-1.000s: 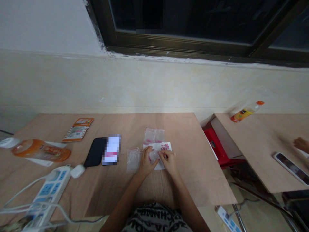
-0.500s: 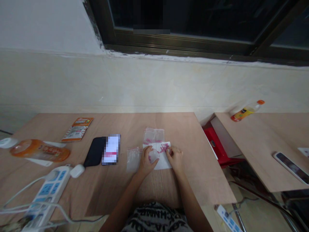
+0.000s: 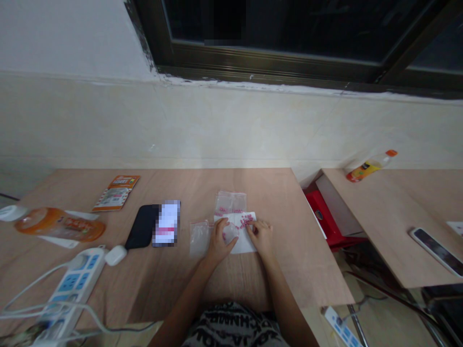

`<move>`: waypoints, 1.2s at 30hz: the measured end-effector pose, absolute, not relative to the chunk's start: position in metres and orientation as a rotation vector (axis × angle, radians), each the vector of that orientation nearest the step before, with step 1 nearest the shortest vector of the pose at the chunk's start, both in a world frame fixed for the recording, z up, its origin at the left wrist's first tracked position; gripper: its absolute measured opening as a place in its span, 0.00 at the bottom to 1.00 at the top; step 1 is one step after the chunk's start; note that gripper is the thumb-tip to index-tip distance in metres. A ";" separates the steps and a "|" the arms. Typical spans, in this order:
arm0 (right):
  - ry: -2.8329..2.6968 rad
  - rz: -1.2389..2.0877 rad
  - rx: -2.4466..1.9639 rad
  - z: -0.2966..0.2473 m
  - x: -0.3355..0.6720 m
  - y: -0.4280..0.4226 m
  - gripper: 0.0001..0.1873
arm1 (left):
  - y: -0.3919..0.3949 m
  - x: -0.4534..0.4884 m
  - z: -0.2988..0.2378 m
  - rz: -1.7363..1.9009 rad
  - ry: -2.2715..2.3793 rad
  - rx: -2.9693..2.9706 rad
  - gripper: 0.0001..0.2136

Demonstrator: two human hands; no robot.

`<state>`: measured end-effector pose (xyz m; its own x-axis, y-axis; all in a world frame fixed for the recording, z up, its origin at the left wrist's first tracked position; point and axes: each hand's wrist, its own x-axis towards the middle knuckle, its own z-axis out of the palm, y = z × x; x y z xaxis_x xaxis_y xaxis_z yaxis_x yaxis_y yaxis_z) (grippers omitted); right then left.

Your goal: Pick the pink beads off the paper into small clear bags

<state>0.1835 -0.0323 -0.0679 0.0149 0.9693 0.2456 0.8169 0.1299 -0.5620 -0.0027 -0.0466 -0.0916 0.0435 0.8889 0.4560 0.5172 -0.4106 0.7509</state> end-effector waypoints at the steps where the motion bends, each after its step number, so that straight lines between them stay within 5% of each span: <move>1: -1.834 0.347 -1.718 -0.068 0.184 -0.032 0.16 | -0.047 -0.003 -0.092 1.319 1.417 1.942 0.33; 19: -1.753 0.355 -1.666 -0.069 0.183 -0.030 0.15 | -0.047 -0.002 -0.092 1.312 1.400 1.893 0.32; 28: -1.821 0.649 -1.429 -0.062 0.170 -0.035 0.13 | -0.047 -0.002 -0.091 1.308 1.380 1.897 0.31; 36: -1.755 0.449 -1.655 -0.066 0.186 -0.041 0.15 | -0.047 -0.003 -0.091 1.282 1.425 1.932 0.32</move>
